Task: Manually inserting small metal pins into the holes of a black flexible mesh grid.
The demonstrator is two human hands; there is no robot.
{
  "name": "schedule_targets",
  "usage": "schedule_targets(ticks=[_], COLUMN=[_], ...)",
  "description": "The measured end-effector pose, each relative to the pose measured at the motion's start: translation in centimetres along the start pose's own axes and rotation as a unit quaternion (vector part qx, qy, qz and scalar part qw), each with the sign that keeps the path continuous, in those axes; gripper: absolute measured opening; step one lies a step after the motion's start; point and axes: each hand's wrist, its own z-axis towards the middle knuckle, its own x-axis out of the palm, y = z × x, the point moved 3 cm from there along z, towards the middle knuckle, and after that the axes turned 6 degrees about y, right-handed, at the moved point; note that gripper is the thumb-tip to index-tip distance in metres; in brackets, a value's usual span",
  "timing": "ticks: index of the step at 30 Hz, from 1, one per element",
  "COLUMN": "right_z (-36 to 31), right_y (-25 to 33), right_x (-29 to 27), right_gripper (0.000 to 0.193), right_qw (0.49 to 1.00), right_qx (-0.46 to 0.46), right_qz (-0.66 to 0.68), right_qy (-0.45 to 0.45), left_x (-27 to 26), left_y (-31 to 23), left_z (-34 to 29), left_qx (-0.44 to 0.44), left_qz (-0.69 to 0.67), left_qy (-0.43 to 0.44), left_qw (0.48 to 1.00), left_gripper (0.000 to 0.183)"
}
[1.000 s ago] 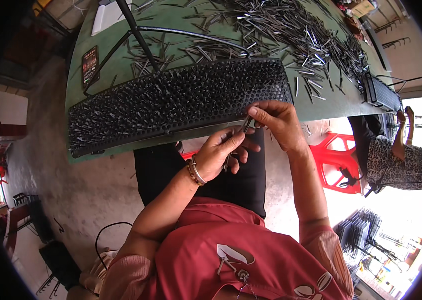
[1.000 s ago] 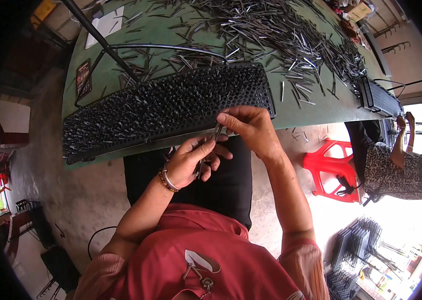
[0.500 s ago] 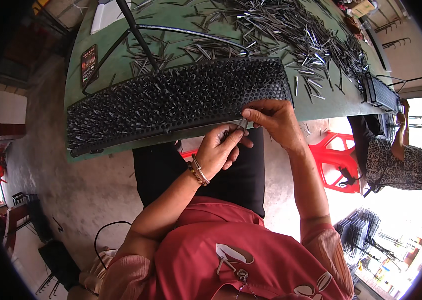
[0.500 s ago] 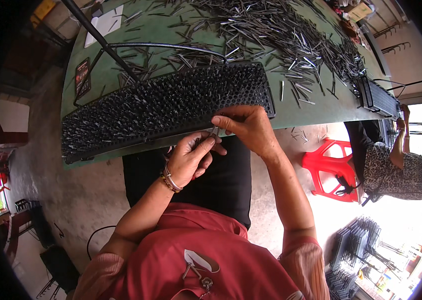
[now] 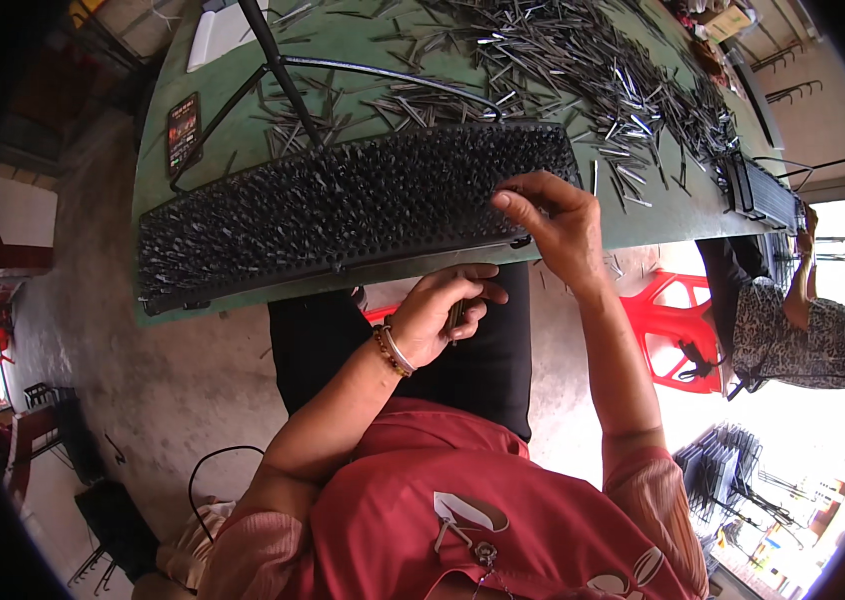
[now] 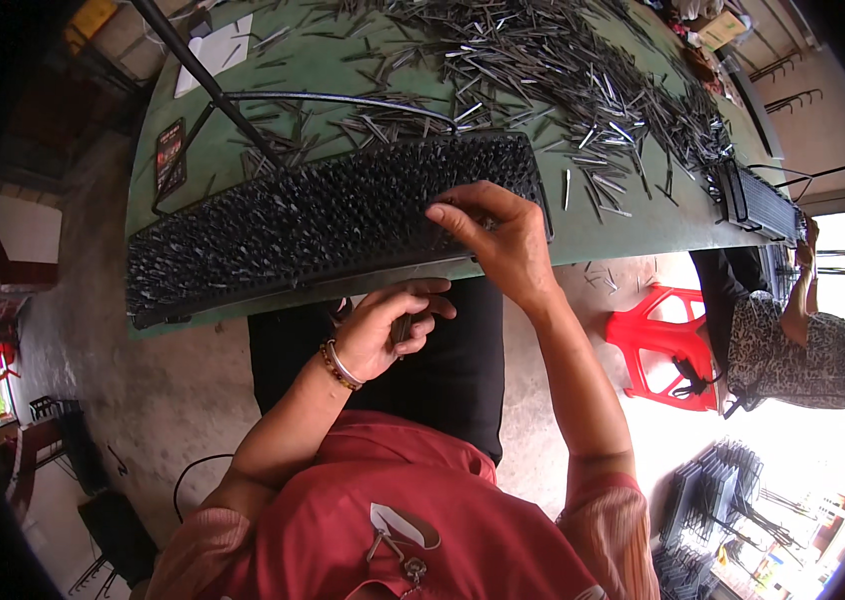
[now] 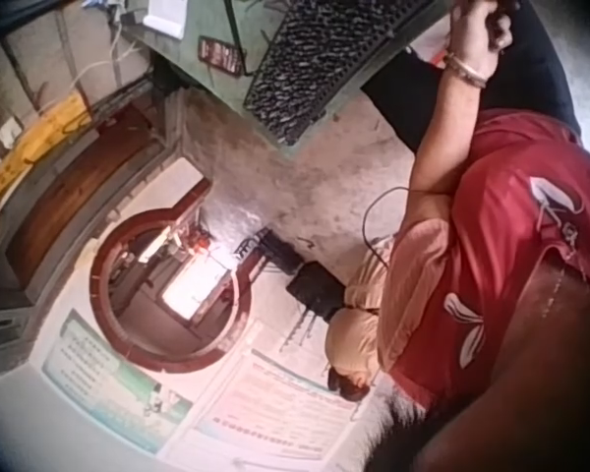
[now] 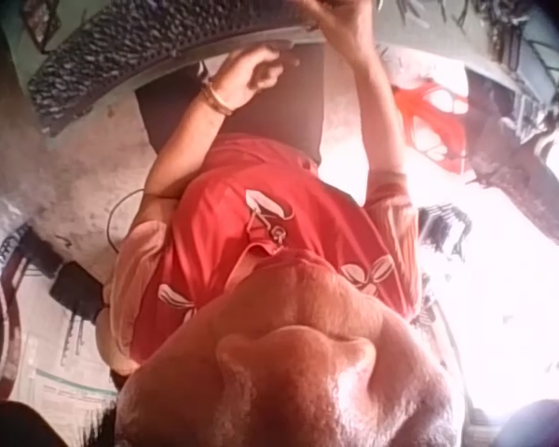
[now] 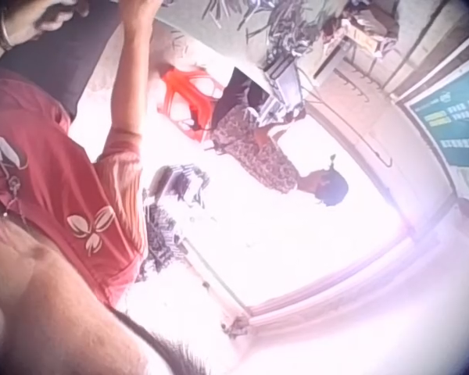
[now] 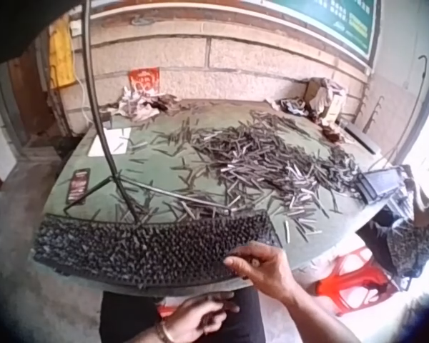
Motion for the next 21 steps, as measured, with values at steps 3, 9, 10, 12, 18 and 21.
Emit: schedule_targets(ticks=[3, 9, 10, 12, 18, 21], right_z=[0.8, 1.5, 1.5, 1.3, 0.3, 0.2], right_y=[0.1, -0.2, -0.1, -0.1, -0.5, -0.7], right_x=[0.6, 1.0, 1.1, 1.2, 1.6, 1.6], right_gripper=[0.014, 0.013, 0.013, 0.013, 0.019, 0.022], right_qw=[0.995, 0.98, 0.977, 0.974, 0.967, 0.967], right_qx=[-0.07, -0.151, -0.164, -0.171, -0.186, -0.187], right_qz=[-0.068, -0.119, -0.127, -0.142, -0.174, -0.17], right_qy=[0.022, 0.046, 0.048, 0.053, 0.03, 0.034], left_x=[-0.4, -0.5, -0.5, -0.5, -0.2, 0.0], left_y=[0.3, 0.3, 0.3, 0.2, 0.0, -0.2], left_z=[0.2, 0.3, 0.3, 0.2, 0.3, 0.1], left_qx=[-0.016, -0.023, -0.027, -0.031, -0.029, -0.029], left_qz=[-0.073, -0.086, -0.079, -0.073, -0.094, -0.075], left_qy=[0.048, 0.044, 0.037, 0.03, 0.042, 0.055], left_qw=[0.996, 0.995, 0.996, 0.996, 0.994, 0.995], left_gripper=[0.031, 0.036, 0.037, 0.037, 0.041, 0.043])
